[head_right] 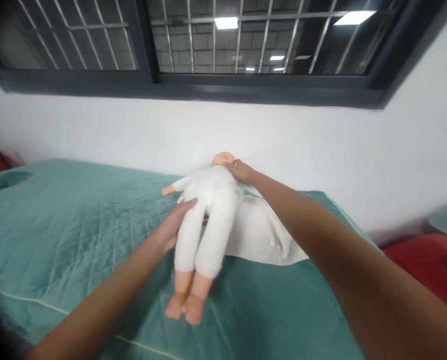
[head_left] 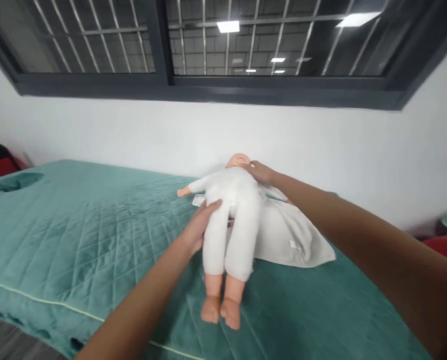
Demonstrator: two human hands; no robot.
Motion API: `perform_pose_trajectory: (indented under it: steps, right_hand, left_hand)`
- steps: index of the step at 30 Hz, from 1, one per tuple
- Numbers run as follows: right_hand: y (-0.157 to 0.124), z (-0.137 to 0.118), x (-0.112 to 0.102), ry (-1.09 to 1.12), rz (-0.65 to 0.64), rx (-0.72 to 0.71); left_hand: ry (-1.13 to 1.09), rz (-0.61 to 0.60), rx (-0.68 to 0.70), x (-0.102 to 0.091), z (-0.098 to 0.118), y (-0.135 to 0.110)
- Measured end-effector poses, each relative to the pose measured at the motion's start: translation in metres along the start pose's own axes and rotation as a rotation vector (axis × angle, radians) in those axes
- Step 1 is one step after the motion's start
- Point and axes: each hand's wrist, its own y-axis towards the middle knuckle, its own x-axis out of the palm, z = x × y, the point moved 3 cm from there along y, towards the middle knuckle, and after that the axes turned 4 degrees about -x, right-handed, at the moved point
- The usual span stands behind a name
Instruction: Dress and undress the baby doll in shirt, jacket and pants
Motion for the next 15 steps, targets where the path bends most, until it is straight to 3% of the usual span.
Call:
perform_pose_trajectory:
  steps: [4, 7, 11, 13, 15]
  right_hand:
    - [-0.052, 0.065, -0.037, -0.018, 0.018, 0.136]
    - [-0.069, 0.1, -0.041, -0.02, 0.009, 0.212]
    - [-0.063, 0.122, -0.025, -0.031, -0.018, 0.226]
    - [-0.055, 0.127, -0.017, -0.039, -0.036, 0.204]
    - [-0.048, 0.128, -0.016, -0.055, -0.06, 0.178]
  left_hand:
    - [-0.186, -0.164, -0.131, 0.082, -0.03, -0.019]
    - [-0.316, -0.216, -0.239, 0.115, -0.046, -0.028]
    - [-0.344, -0.169, -0.31, 0.126, -0.058, -0.028]
    - [-0.265, -0.133, -0.304, 0.119, -0.061, -0.023]
    - [-0.045, -0.097, -0.214, 0.106, -0.059, -0.014]
